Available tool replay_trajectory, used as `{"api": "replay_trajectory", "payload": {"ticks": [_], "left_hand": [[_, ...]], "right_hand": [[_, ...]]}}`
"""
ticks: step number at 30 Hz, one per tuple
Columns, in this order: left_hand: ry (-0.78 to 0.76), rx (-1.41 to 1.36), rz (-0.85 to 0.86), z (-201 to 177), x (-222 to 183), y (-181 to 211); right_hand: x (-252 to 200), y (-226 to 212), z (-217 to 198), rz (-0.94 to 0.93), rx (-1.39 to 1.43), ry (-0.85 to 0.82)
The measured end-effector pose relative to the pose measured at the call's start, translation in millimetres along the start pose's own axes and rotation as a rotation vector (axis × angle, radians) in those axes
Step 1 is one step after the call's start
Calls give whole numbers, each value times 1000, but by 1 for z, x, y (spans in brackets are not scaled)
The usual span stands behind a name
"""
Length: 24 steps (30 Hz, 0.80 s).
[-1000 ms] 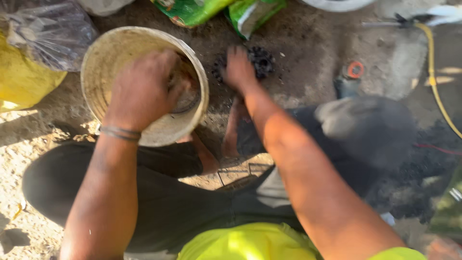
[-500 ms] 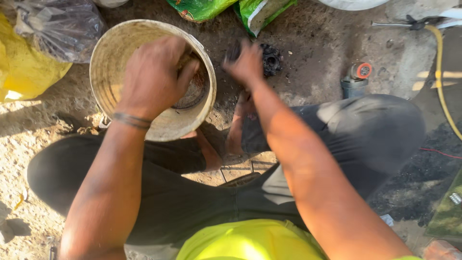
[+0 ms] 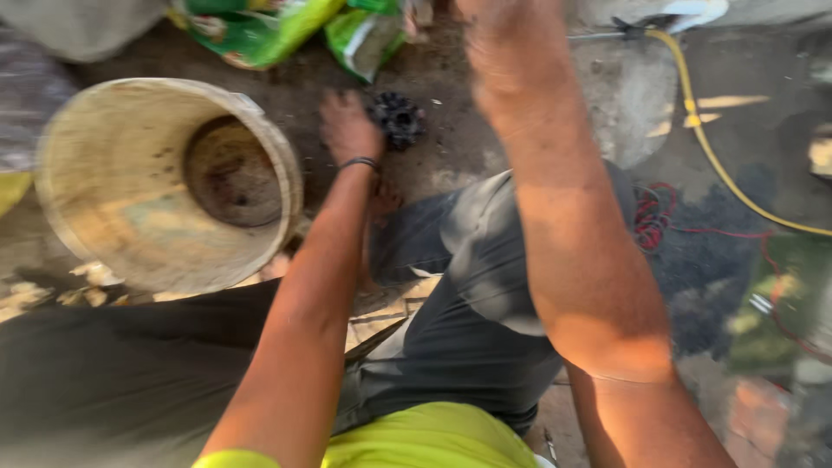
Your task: The person manipulates an electric motor stator by hand, unwinding and removing old copper wire and handling mechanical components over a bucket.
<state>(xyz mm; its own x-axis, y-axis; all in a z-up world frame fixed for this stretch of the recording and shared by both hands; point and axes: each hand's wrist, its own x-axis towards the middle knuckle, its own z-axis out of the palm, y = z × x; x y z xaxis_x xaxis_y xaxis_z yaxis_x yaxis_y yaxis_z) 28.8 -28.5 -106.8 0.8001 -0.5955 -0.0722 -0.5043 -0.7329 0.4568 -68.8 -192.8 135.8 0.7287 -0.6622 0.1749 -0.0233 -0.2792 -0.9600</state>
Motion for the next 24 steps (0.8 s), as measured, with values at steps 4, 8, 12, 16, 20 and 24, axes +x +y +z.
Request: {"api": "replay_trajectory", "payload": {"ticks": [4, 8, 12, 16, 20, 24], "left_hand": [[-89, 144, 22, 50, 7, -33], [92, 218, 166, 63, -13, -42], [18, 148, 282, 63, -35, -58], [47, 113, 327, 49, -46, -54], [53, -74, 452, -28, -52, 4], [30, -162, 605, -150, -52, 41]], "right_hand": [[-30, 2, -18, 83, 51, -8], [-36, -1, -31, 95, 153, 26], [-36, -2, -43, 95, 227, 66], [-43, -8, -44, 117, 309, 80], [-23, -19, -39, 81, 617, 80], [-8, -21, -35, 91, 824, 80]]}}
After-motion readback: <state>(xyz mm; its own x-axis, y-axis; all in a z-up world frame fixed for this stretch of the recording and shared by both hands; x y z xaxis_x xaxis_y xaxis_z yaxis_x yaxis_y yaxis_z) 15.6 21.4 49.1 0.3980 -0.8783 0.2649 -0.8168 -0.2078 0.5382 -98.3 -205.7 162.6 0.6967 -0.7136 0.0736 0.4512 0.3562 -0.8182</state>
